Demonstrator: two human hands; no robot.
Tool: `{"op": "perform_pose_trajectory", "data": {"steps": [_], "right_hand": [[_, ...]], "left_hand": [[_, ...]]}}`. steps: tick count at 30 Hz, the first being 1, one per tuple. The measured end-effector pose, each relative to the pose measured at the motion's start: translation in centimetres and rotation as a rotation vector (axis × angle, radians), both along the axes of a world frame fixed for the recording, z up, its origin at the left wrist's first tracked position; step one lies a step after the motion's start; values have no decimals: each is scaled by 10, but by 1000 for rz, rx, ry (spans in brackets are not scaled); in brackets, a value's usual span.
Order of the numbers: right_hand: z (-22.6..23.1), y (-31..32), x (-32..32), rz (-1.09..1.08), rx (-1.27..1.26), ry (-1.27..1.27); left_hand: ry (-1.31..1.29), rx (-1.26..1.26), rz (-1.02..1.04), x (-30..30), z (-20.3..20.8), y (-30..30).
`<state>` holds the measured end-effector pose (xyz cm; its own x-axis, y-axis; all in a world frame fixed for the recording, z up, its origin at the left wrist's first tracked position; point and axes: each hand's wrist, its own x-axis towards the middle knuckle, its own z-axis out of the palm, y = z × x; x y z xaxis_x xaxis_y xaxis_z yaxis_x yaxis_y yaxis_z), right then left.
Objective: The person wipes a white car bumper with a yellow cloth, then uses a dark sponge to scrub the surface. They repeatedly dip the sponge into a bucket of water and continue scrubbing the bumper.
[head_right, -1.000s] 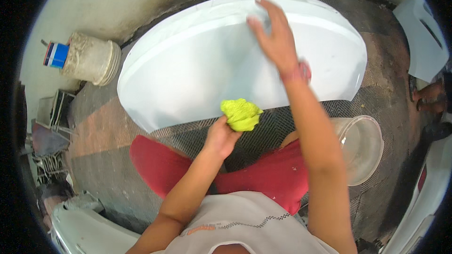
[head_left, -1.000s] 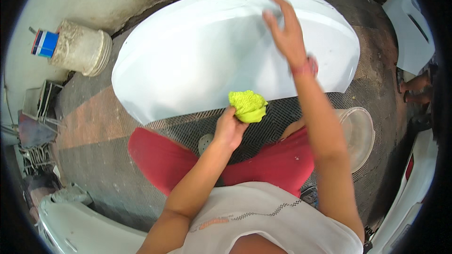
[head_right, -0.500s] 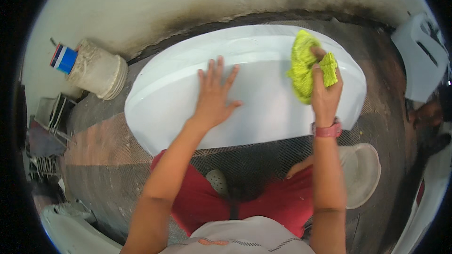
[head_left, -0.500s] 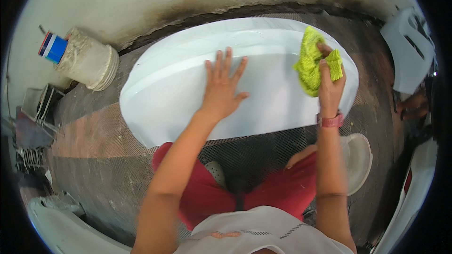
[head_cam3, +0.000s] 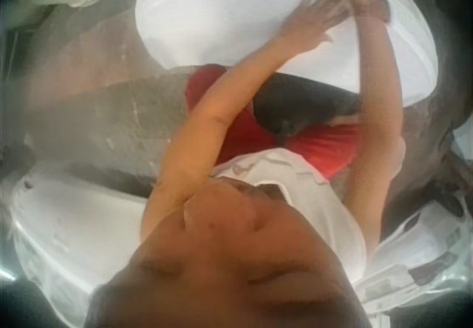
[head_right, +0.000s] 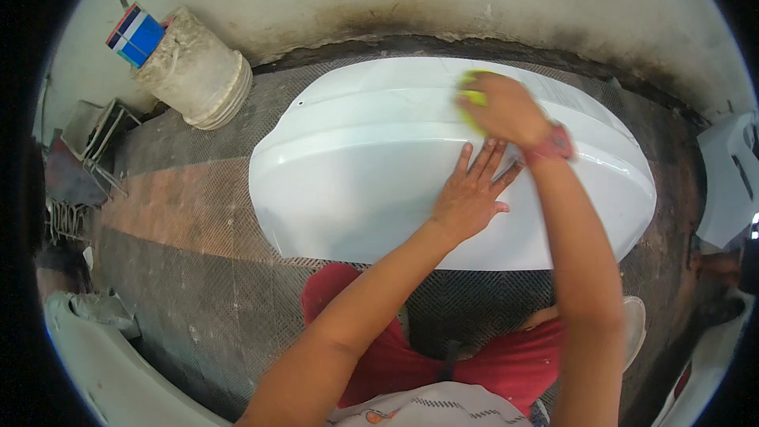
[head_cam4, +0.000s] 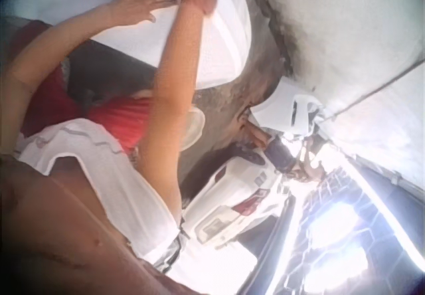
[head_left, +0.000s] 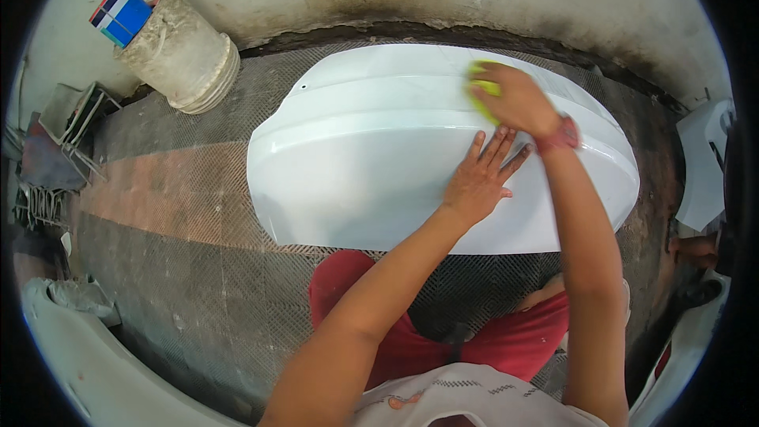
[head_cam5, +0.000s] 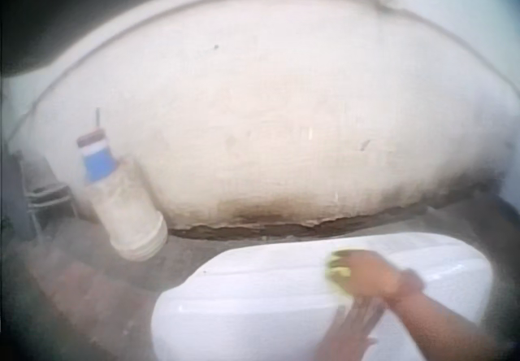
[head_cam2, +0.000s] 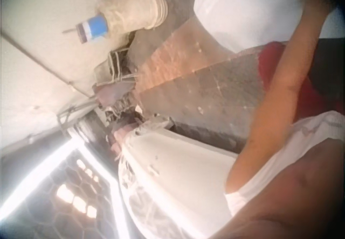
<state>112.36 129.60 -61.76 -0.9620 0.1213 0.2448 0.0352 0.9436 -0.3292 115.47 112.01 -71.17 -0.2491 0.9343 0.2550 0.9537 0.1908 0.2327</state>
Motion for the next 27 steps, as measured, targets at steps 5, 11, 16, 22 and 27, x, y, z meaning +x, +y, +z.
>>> {"op": "perform_pose_trajectory", "data": {"steps": [5,11,16,22,27], "right_hand": [[-42,-181,-152,196,86,-179],[-44,-292,-184,424,99,-295],[5,-187,-129,98,-7,-468],[7,34,22,-204,-149,-275],[-2,164,174,-564,-7,-62]], "left_hand": [[62,11,-28,-6,-6,-1],[81,50,34,-2,-4,-1],[75,6,21,-2,8,1],[58,-240,125,5,13,0],[57,-255,184,16,25,5]]}}
